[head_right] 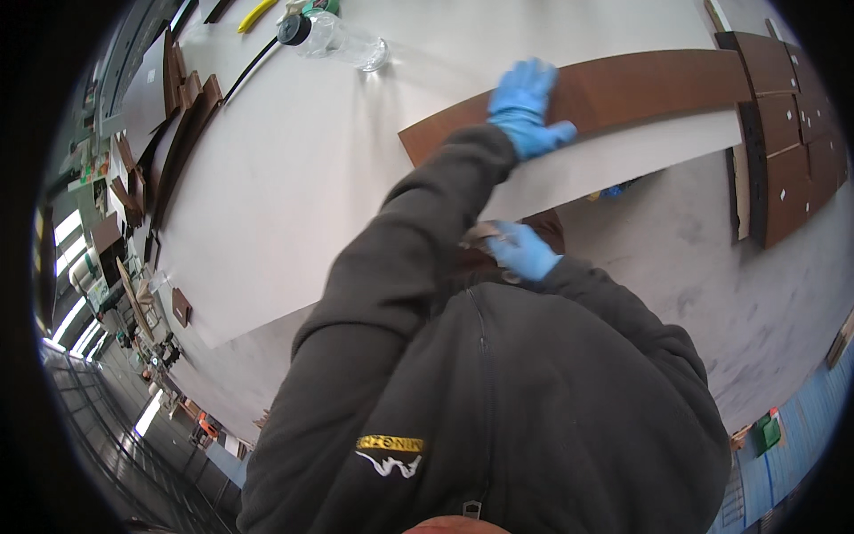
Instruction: The person wipes a long brown wood panel with a cloth, then applies a brown substance from a tube to the edge. They move the panel to a stack on the floor, then wipe a large brown panel on a workbench with a cloth and liquid from a bottle. Finally, they apply the brown substance to a small spot on the large panel.
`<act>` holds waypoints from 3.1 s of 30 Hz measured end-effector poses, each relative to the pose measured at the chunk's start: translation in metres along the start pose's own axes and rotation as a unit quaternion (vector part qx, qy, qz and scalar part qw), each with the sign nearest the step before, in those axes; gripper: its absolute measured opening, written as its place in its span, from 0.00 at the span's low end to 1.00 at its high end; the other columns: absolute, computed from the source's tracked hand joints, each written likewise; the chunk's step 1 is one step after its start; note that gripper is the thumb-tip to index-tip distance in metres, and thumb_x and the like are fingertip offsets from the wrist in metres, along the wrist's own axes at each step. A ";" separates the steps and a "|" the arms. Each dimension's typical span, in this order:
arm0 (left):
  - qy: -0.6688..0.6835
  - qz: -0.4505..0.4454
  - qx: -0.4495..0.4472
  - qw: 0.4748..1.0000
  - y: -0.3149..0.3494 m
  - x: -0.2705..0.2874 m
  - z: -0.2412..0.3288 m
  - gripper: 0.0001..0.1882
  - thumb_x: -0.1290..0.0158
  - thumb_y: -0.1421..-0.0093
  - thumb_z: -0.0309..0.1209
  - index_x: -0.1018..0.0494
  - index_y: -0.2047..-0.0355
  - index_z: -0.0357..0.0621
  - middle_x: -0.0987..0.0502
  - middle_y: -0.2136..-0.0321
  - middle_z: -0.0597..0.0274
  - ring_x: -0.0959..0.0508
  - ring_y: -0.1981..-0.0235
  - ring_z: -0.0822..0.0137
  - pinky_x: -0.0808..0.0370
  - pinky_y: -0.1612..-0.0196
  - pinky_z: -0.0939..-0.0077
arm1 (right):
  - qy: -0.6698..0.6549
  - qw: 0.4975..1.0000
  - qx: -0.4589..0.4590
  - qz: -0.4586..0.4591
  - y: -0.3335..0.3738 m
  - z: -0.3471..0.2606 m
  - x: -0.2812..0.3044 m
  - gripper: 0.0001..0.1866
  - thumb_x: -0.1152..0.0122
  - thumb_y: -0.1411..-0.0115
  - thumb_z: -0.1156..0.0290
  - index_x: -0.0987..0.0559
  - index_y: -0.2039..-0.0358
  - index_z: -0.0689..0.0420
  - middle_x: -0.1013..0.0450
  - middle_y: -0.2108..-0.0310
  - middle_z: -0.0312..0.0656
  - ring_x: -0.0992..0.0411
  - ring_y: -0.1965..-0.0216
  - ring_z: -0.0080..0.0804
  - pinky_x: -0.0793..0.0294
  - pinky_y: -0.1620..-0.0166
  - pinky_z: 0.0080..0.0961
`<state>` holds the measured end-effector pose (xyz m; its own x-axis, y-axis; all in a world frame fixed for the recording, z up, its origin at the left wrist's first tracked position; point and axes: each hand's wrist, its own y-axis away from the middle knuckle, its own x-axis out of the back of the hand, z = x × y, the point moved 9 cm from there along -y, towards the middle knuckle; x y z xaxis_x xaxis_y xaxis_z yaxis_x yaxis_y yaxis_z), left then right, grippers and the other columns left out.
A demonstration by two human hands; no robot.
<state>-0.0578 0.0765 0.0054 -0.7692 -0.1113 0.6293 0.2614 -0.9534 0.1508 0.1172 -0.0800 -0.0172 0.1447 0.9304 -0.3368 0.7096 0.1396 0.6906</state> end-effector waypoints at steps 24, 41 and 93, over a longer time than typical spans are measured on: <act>-0.333 0.027 0.050 0.941 0.158 0.075 -0.010 0.68 0.27 0.63 0.58 0.46 0.26 0.41 0.37 0.33 0.44 0.33 0.35 0.44 0.36 0.36 0.42 | 0.045 0.686 0.293 0.664 0.202 -0.072 0.280 0.15 0.46 0.25 0.65 0.19 0.47 0.61 0.22 0.61 0.34 0.29 0.65 0.20 0.26 0.61 0.22; -0.277 0.043 0.038 0.959 0.163 0.065 -0.002 0.71 0.26 0.62 0.57 0.49 0.27 0.31 0.35 0.34 0.42 0.30 0.38 0.44 0.34 0.39 0.45 | 0.563 0.583 0.371 0.454 0.077 -0.120 0.142 0.22 0.39 0.43 0.79 0.22 0.46 0.63 0.23 0.48 0.53 0.24 0.45 0.52 0.26 0.37 0.46; -0.293 0.111 -0.030 0.949 0.133 0.090 0.016 0.63 0.29 0.63 0.61 0.37 0.32 0.36 0.32 0.36 0.42 0.28 0.42 0.45 0.34 0.46 0.49 | 0.441 0.730 0.223 0.473 0.018 -0.167 0.124 0.48 0.27 0.59 0.63 0.32 0.34 0.54 0.43 0.28 0.53 0.53 0.23 0.55 0.56 0.24 0.49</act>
<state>-0.0824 -0.0558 0.0945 -0.2380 -0.1529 0.9592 0.3324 -0.9407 -0.0675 0.0328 0.0949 0.0607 0.3553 0.4232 0.8335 0.7626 -0.6469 0.0034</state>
